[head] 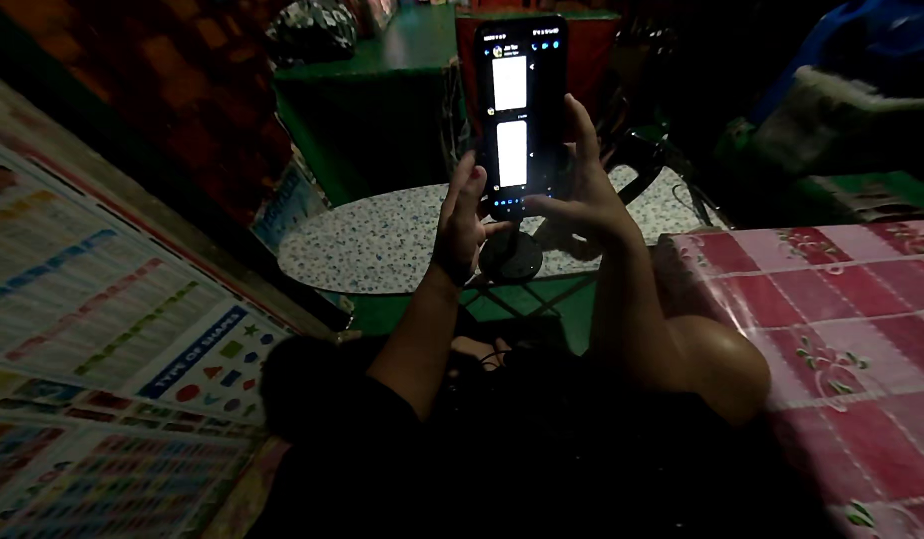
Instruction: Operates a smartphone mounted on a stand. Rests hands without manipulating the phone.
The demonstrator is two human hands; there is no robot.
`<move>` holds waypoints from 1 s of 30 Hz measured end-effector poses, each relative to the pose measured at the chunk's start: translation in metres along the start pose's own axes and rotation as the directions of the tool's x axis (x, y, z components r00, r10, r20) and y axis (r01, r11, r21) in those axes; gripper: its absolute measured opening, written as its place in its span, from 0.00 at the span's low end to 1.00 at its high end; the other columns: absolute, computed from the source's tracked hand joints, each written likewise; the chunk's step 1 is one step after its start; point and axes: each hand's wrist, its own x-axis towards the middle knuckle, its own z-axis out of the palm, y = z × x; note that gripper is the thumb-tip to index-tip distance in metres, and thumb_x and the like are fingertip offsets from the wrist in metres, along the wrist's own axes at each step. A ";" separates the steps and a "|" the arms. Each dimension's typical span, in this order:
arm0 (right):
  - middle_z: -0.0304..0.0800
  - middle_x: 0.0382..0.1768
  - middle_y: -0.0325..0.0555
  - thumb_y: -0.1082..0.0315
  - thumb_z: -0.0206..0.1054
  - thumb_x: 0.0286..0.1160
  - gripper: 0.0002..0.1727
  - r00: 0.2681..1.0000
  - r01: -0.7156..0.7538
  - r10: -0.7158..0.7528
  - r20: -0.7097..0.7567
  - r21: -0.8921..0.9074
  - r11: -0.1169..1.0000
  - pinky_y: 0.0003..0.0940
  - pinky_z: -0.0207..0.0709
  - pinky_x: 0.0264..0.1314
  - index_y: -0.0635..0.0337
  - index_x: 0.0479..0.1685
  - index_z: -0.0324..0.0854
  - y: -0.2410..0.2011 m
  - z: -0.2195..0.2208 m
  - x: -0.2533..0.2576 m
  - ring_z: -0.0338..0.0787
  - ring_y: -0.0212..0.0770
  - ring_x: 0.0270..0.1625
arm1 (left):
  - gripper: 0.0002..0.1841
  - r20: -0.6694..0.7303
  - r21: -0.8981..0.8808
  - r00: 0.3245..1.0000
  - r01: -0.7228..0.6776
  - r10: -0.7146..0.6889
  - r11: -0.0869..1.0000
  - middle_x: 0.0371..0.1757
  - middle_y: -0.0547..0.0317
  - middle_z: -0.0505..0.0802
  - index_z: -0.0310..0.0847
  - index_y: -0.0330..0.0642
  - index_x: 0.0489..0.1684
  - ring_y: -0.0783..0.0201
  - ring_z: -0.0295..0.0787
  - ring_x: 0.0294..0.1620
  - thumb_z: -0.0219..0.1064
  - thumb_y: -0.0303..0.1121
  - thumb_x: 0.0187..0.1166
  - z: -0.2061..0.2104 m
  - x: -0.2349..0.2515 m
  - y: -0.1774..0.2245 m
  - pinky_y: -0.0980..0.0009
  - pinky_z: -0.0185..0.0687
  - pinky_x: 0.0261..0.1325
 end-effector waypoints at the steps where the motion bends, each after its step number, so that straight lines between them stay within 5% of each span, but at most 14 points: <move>1: 0.67 0.83 0.65 0.89 0.64 0.73 0.50 1.000 0.002 -0.002 -0.004 -0.001 1.000 0.23 0.77 0.70 0.66 0.95 0.37 0.001 0.000 0.000 0.84 0.41 0.71 | 0.31 0.000 0.001 1.000 -0.003 0.003 1.000 0.78 0.49 0.76 0.48 0.55 0.94 0.55 0.84 0.68 0.40 0.49 0.91 0.000 0.000 0.000 0.53 0.87 0.61; 18: 0.66 0.83 0.67 0.90 0.64 0.71 0.53 0.999 0.043 -0.043 0.003 -0.015 0.999 0.24 0.77 0.71 0.65 0.95 0.32 0.012 0.002 0.007 0.83 0.42 0.72 | 0.30 0.003 0.009 1.000 -0.011 0.011 1.000 0.75 0.49 0.79 0.48 0.54 0.93 0.56 0.85 0.66 0.39 0.45 0.91 0.000 -0.003 0.001 0.54 0.88 0.60; 22: 0.76 0.73 0.68 0.84 0.61 0.81 0.36 0.997 -0.010 0.017 0.081 -0.089 0.996 0.20 0.78 0.65 0.75 0.89 0.50 -0.007 0.011 -0.002 0.84 0.42 0.68 | 0.30 0.007 -0.002 1.000 -0.017 0.017 1.000 0.75 0.48 0.79 0.48 0.54 0.93 0.55 0.87 0.65 0.39 0.46 0.91 -0.001 -0.002 -0.002 0.54 0.88 0.60; 25: 0.77 0.72 0.66 0.80 0.68 0.75 0.46 0.970 0.226 -0.227 0.081 0.023 0.974 0.22 0.81 0.66 0.74 0.91 0.41 0.048 0.000 0.029 0.86 0.37 0.68 | 0.30 0.007 -0.009 1.000 -0.009 0.009 1.000 0.74 0.47 0.80 0.48 0.54 0.93 0.55 0.87 0.65 0.39 0.46 0.91 -0.002 -0.002 -0.002 0.53 0.88 0.60; 27: 0.77 0.72 0.60 0.70 0.76 0.63 0.60 0.855 0.506 -0.517 0.046 0.147 0.850 0.26 0.85 0.66 0.68 0.94 0.33 0.112 -0.007 0.074 0.87 0.33 0.67 | 0.30 0.009 -0.013 1.000 -0.006 0.006 1.000 0.75 0.47 0.79 0.47 0.54 0.94 0.55 0.86 0.66 0.39 0.47 0.91 -0.003 -0.001 -0.003 0.53 0.88 0.61; 30: 0.80 0.69 0.56 0.66 0.78 0.62 0.63 0.838 0.529 -0.544 0.050 0.173 0.831 0.28 0.87 0.65 0.65 0.95 0.31 0.123 -0.009 0.084 0.88 0.31 0.64 | 0.31 0.006 -0.012 1.000 -0.006 0.006 1.000 0.77 0.48 0.78 0.47 0.54 0.94 0.55 0.85 0.67 0.40 0.47 0.91 -0.002 -0.001 -0.003 0.54 0.88 0.61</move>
